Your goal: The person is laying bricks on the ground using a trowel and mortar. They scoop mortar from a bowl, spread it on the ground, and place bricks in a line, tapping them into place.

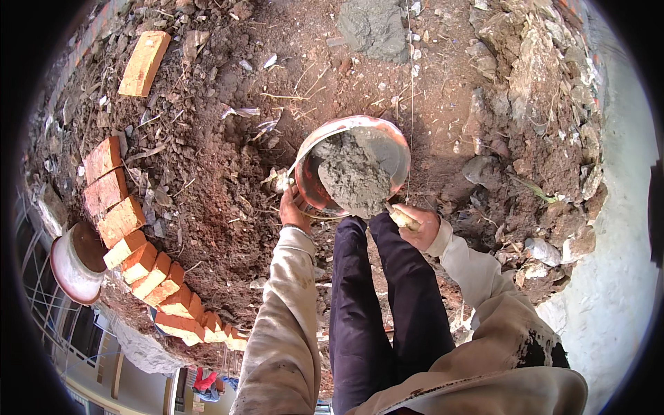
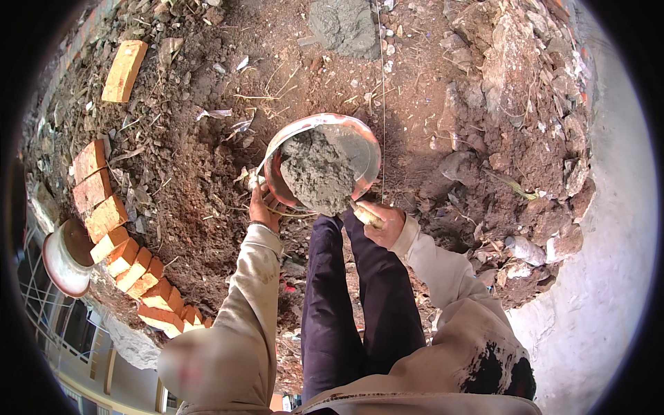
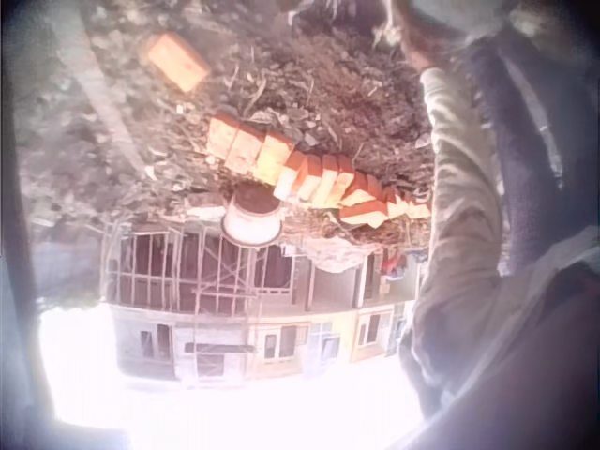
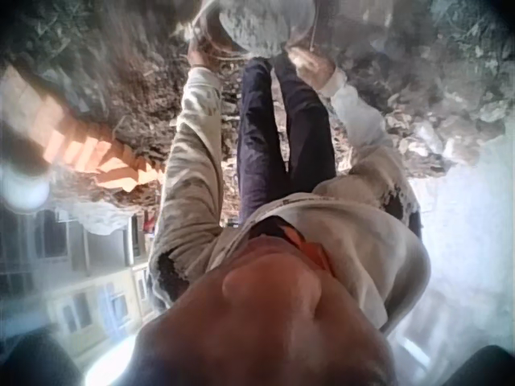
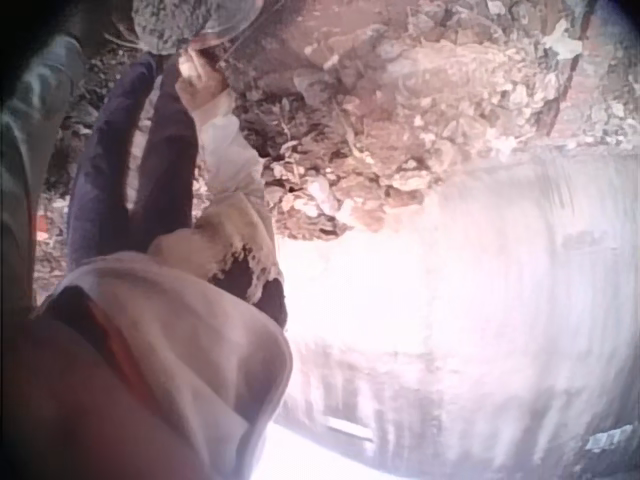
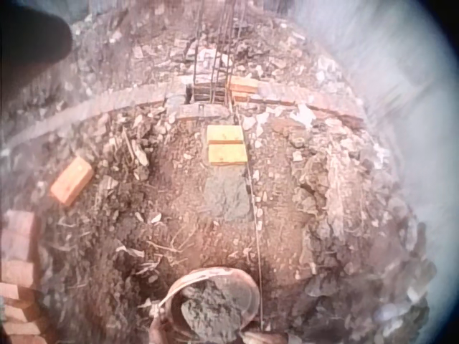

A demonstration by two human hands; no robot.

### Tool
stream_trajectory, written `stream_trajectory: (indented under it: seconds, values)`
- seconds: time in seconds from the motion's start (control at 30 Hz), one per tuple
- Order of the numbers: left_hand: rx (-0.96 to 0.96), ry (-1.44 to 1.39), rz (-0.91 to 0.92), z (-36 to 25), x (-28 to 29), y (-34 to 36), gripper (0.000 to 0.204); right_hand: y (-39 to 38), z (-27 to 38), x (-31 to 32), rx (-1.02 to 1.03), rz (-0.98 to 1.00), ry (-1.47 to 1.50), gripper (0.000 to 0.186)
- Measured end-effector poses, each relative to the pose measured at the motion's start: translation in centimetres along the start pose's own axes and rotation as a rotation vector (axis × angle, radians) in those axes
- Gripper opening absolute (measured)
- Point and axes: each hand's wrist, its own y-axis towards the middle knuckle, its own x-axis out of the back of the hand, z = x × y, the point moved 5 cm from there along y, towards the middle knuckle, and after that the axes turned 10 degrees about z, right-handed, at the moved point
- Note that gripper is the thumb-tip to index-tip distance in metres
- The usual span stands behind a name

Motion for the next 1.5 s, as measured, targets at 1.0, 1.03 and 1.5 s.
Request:
stream_trajectory:
  seconds: [1.0, 1.03, 1.5]
  values:
    - [-0.08, -0.048, 0.168, -1.0, -1.3, 1.5, 0.038, 12.4, 2.2, 2.7, -0.51, 0.347, -1.025, 0.062]
    - [-0.074, -0.038, 0.13, -1.1, -1.3, 1.5, 0.037, 12.2, 2.2, 2.1, -0.509, 0.444, -0.955, 0.063]
    - [-0.116, 0.044, 0.088, -0.6, -0.1, 1.4, 0.044, 6.4, -11.0, -2.9, -0.24, -0.07, -0.266, 0.052]
